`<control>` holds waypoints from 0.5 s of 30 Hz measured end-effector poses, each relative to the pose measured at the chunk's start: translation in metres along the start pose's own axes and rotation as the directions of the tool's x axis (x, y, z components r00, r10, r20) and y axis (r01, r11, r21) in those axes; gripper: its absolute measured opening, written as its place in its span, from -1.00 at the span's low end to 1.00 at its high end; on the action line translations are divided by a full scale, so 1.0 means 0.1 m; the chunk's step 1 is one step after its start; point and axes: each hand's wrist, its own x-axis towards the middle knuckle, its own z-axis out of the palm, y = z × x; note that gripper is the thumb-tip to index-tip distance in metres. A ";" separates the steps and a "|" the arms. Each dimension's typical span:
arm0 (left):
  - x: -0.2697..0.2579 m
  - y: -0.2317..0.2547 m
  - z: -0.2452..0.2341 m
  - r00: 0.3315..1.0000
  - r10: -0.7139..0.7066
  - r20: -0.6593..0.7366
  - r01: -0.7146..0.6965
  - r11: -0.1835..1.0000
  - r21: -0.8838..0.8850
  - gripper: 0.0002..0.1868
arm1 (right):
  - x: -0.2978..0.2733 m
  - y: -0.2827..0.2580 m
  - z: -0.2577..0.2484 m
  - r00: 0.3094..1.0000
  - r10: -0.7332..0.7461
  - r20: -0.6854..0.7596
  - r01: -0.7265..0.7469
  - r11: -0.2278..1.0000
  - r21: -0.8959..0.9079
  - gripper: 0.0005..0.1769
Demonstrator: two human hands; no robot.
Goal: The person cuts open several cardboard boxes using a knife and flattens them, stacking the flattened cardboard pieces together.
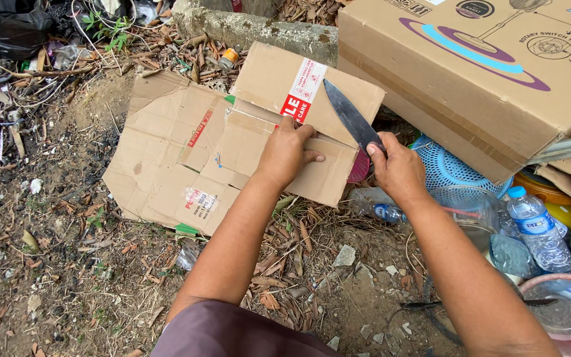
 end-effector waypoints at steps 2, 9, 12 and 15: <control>-0.01 -0.02 0.01 1.000 0.004 0.002 -0.004 1.000 0.002 -0.44 | 0.00 -0.01 0.03 1.000 -0.006 -0.004 0.006 1.000 0.020 -0.71; 0.02 -0.19 -0.01 1.000 0.019 0.002 -0.019 0.999 0.025 -0.51 | -0.03 -0.08 0.16 0.995 -0.088 0.045 0.086 0.995 0.047 -0.71; 0.02 -0.21 0.01 0.998 -0.038 -0.057 0.033 0.996 -0.086 -0.55 | -0.14 0.00 0.29 0.983 -0.066 0.169 0.084 0.992 -0.096 -0.72; 0.09 -0.21 -0.16 0.993 -0.056 -0.101 0.044 0.991 -0.123 -0.58 | -0.42 0.13 0.50 0.963 0.004 0.269 0.055 0.976 -0.212 -0.72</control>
